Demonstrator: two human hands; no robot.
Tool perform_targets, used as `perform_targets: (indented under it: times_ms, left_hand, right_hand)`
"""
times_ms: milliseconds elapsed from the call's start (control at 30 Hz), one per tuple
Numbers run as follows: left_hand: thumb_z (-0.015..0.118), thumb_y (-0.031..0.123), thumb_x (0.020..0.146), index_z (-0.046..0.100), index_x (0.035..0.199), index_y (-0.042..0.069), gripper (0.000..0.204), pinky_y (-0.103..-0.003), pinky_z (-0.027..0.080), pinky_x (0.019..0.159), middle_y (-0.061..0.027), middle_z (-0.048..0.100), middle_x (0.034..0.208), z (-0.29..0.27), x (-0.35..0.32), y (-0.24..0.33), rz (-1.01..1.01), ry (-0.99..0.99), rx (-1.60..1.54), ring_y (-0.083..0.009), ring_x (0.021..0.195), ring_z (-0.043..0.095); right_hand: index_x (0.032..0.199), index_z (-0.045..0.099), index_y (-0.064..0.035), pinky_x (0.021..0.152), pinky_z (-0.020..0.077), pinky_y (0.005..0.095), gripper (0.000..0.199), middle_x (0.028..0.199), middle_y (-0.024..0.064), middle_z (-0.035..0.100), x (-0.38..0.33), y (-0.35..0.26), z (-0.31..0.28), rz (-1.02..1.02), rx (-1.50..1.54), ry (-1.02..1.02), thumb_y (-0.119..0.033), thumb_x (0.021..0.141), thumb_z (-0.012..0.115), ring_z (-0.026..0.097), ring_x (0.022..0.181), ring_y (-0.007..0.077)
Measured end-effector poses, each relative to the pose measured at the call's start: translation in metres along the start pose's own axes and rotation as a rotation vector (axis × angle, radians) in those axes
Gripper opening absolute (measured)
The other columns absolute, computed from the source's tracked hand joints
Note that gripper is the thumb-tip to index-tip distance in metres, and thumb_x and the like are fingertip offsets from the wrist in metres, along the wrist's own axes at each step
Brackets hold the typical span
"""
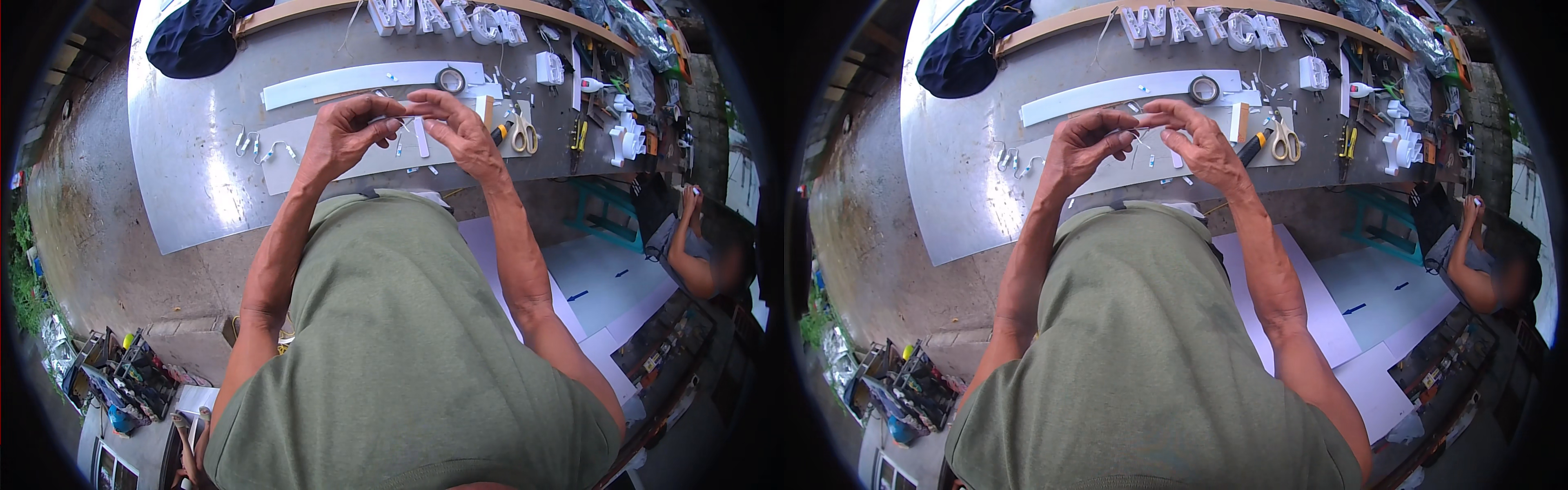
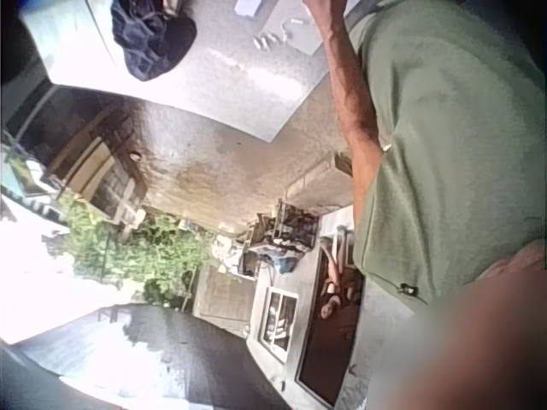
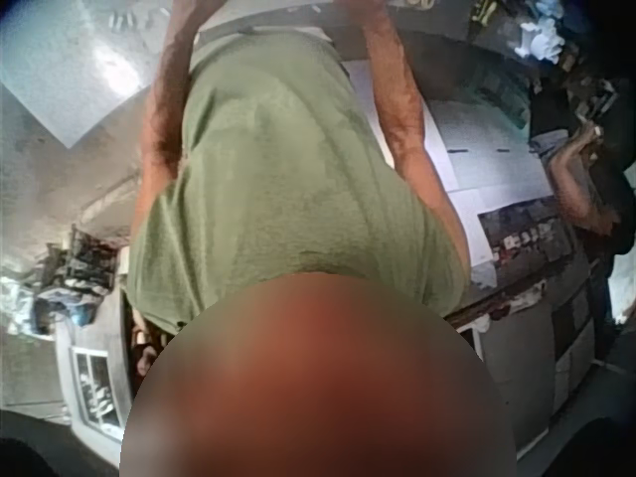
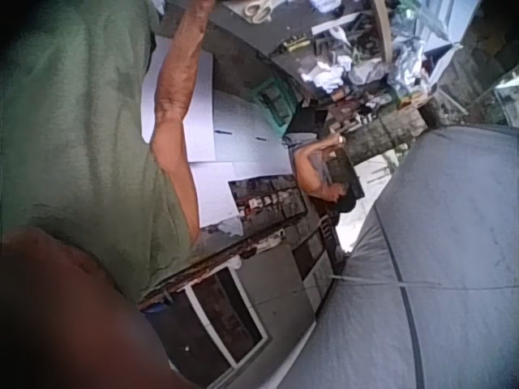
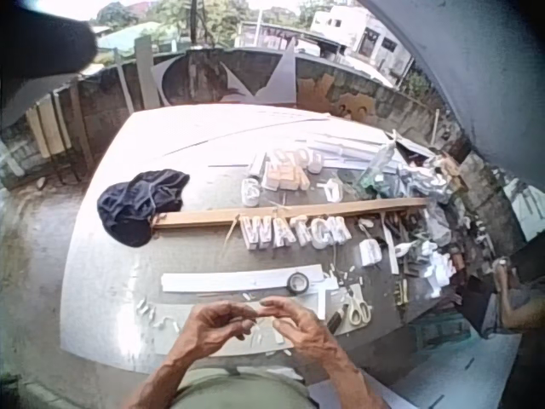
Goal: Assembling and wiring LED components for illuminated sign letters on a workshop table.
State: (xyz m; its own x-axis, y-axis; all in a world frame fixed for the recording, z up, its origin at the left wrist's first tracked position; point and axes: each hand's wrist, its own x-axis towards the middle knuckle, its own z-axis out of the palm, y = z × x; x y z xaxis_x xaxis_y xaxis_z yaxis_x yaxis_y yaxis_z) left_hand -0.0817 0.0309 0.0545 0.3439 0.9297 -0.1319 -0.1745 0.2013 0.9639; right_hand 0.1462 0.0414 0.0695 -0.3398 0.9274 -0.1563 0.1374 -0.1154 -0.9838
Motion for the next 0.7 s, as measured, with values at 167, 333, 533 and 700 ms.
perform_targets:
  times_ms: [167, 333, 533, 700]
  left_hand:
    - [0.075, 0.010, 0.092, 0.074, 0.112, 0.002, 0.022, -0.026, 0.055, 0.071, -0.0059, 0.075, 0.098, -0.003, -0.001, 0.002, -0.014, -0.024, 0.028, -0.0110, 0.084, 0.067]
    - [0.075, 0.010, 0.092, 0.074, 0.111, 0.001, 0.022, -0.026, 0.055, 0.072, -0.0056, 0.075, 0.097, -0.006, -0.004, 0.008, -0.009, -0.053, 0.049, -0.0106, 0.084, 0.067]
    - [0.076, 0.010, 0.091, 0.074, 0.109, 0.001, 0.020, -0.026, 0.055, 0.072, -0.0047, 0.075, 0.097, -0.007, -0.003, 0.008, -0.025, -0.070, 0.046, -0.0112, 0.084, 0.068]
    - [0.074, 0.003, 0.089, 0.074, 0.110, 0.002, 0.022, -0.028, 0.057, 0.069, -0.0082, 0.076, 0.096, -0.004, -0.004, 0.003, 0.250, 0.062, 0.560, -0.0125, 0.080, 0.071]
  right_hand:
    - [0.130, 0.064, -0.0038, 0.097, 0.0517, 0.0371, 0.037, 0.116, 0.0098, 0.072, 0.001, 0.001, -0.005, 0.038, -0.050, -0.261, -0.013, 0.094, 0.069, 0.065, 0.112, 0.0193]
    - [0.124, 0.068, -0.0025, 0.094, 0.0529, 0.0362, 0.039, 0.111, 0.0105, 0.073, 0.006, 0.004, -0.004, 0.078, -0.133, -0.328, -0.020, 0.089, 0.077, 0.066, 0.108, 0.0201]
    - [0.118, 0.070, -0.0029, 0.088, 0.0535, 0.0358, 0.035, 0.102, 0.0085, 0.074, 0.010, 0.021, -0.005, 0.025, -0.124, -0.377, -0.021, 0.089, 0.078, 0.068, 0.099, 0.0183]
    - [0.110, 0.070, -0.0020, 0.076, 0.0543, 0.0355, 0.023, 0.093, 0.0084, 0.073, 0.006, 0.009, 0.000, -0.045, -0.282, -0.337, -0.012, 0.090, 0.074, 0.069, 0.081, 0.0181]
